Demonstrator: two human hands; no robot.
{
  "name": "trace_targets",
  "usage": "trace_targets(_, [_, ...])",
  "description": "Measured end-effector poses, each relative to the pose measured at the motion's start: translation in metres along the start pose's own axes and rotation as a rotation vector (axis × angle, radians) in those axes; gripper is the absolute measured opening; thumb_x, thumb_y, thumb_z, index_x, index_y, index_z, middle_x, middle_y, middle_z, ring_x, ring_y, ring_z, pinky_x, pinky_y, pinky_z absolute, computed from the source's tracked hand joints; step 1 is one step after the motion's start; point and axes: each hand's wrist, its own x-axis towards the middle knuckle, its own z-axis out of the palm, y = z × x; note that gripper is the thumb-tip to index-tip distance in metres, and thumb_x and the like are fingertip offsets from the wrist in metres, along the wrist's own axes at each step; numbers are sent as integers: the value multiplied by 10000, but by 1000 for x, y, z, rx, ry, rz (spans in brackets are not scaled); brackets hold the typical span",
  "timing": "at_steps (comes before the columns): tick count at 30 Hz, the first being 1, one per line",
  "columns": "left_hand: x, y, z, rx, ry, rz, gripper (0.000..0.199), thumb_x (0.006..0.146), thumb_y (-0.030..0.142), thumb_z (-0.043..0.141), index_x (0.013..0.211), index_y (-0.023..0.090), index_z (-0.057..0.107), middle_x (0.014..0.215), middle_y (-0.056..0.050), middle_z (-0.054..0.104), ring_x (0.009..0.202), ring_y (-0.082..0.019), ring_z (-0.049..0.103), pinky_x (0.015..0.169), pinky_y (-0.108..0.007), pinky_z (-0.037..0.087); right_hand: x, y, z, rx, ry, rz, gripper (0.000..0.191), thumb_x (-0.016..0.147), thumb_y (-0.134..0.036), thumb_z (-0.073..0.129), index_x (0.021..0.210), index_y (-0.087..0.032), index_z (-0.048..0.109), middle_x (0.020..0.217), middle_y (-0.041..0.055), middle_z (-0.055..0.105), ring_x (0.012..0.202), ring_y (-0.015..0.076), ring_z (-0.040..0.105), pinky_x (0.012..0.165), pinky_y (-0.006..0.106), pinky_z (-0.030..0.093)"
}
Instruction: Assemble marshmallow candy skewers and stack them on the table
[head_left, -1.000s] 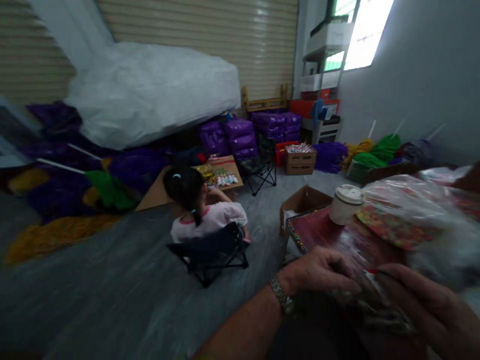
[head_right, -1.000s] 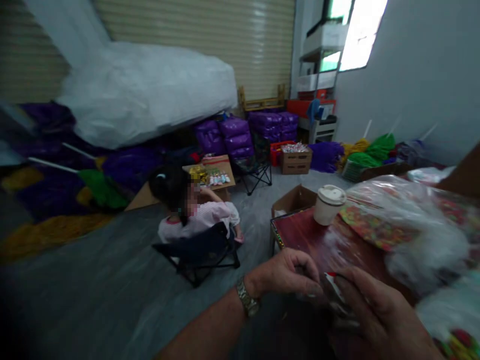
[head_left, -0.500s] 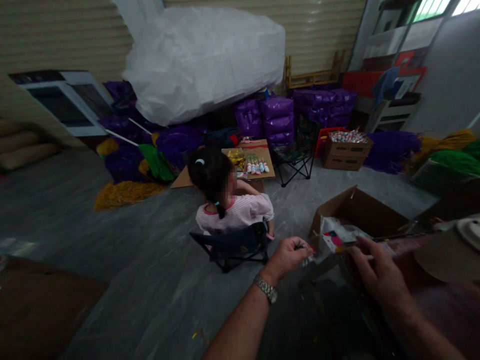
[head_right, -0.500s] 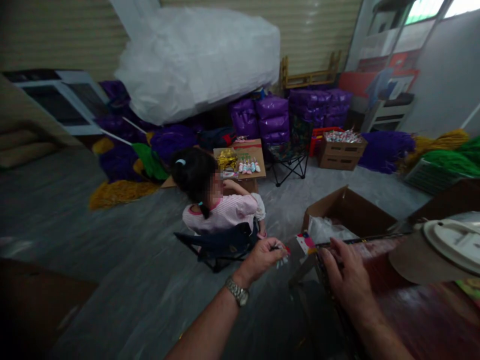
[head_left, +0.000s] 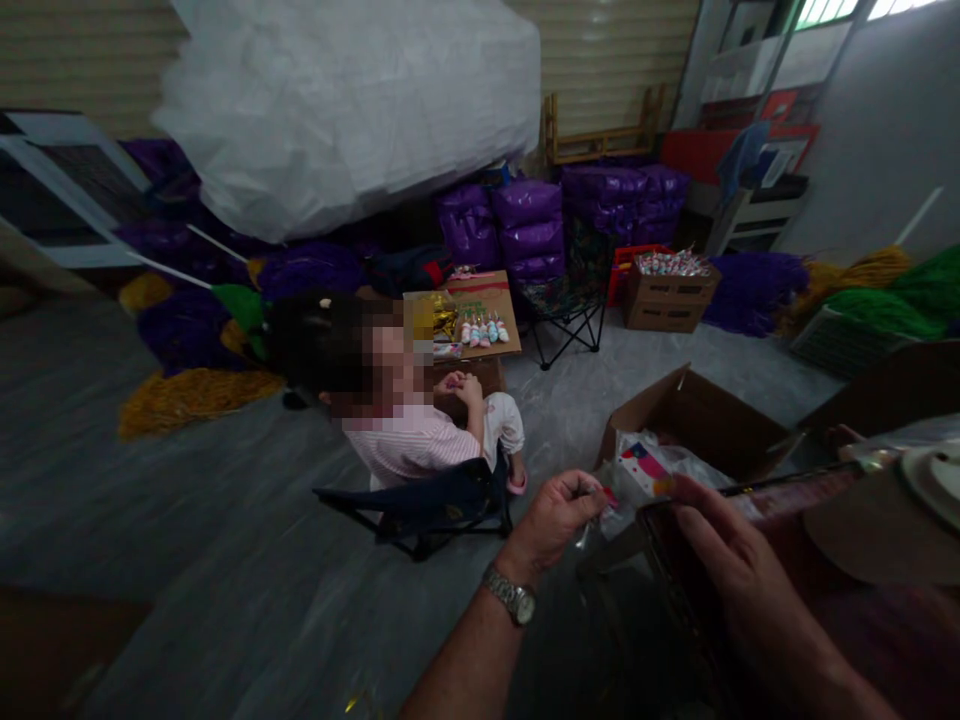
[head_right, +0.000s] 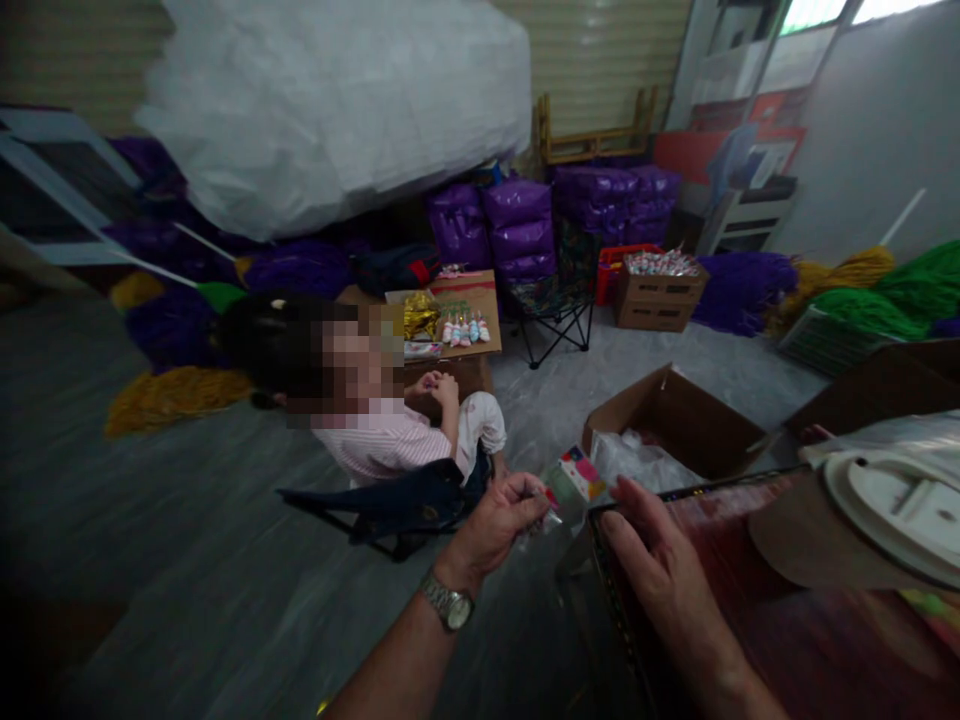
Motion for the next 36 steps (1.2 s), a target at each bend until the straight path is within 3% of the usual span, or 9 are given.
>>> trace_targets(2, [0, 0, 6, 53, -56, -14, 355, 640, 437, 737, 694, 131, 565, 655, 7, 542, 584, -75, 456, 580, -189, 342, 8, -12, 8, 185, -35, 128, 486, 727, -530, 601, 1071, -190, 551, 987, 67, 639, 843, 231, 605, 694, 321, 496])
trace_targets(5, [8, -3, 5, 131, -86, -42, 313, 644, 387, 741, 714, 118, 596, 654, 10, 551, 587, -74, 451, 560, -185, 323, 24, -12, 18, 174, -21, 165, 365, 643, -513, 619, 781, -177, 581, 655, 22, 615, 580, 188, 560, 522, 275, 450])
trace_targets(14, [32, -11, -6, -3, -48, -22, 402, 509, 349, 824, 769, 121, 619, 718, -3, 593, 620, -85, 513, 590, -195, 370, 59, 16, 23, -187, 85, 85, 299, 653, -501, 609, 657, -203, 625, 565, 3, 579, 559, 188, 533, 523, 276, 381])
trace_targets(19, [44, -24, -13, -101, 60, 2, 431, 529, 462, 794, 670, 108, 594, 603, 7, 553, 521, -64, 455, 512, -191, 325, 49, 15, 18, -254, 225, 63, 536, 682, -594, 562, 982, -153, 610, 790, 65, 645, 734, 238, 592, 662, 327, 445])
trace_targets(24, [53, -32, -24, -163, 162, 45, 478, 520, 524, 775, 656, 123, 555, 533, 53, 475, 464, -43, 376, 484, -191, 282, 33, 13, 19, -223, 311, 16, 510, 669, -596, 544, 902, -147, 610, 892, 101, 641, 859, 255, 577, 779, 342, 448])
trace_targets(28, [50, -32, -29, -157, 171, 70, 464, 553, 529, 758, 653, 125, 553, 536, 45, 486, 472, -49, 380, 488, -196, 271, 39, 5, 16, -168, 278, 79, 534, 683, -602, 548, 929, -133, 618, 851, 101, 645, 811, 262, 595, 640, 321, 471])
trace_targets(31, [41, -26, -27, -145, 126, 79, 436, 583, 507, 756, 660, 120, 571, 565, 28, 509, 508, -58, 411, 513, -193, 294, 55, -6, 18, -67, 224, 151, 610, 667, -601, 599, 1064, -138, 576, 943, 105, 635, 831, 261, 594, 557, 289, 458])
trace_targets(34, [31, -19, -23, -150, 60, 77, 429, 601, 507, 750, 682, 119, 586, 584, 20, 517, 522, -61, 419, 522, -189, 308, 73, -19, 24, 76, 119, 256, 679, 649, -605, 646, 1136, -149, 524, 1065, 126, 601, 874, 258, 591, 556, 278, 470])
trace_targets(36, [26, -14, -20, -159, 26, 76, 445, 587, 524, 751, 686, 123, 587, 589, 18, 515, 519, -62, 413, 520, -188, 310, 80, -24, 28, 128, 16, 328, 647, 676, -642, 616, 1066, -130, 554, 1029, 154, 613, 851, 265, 606, 576, 302, 492])
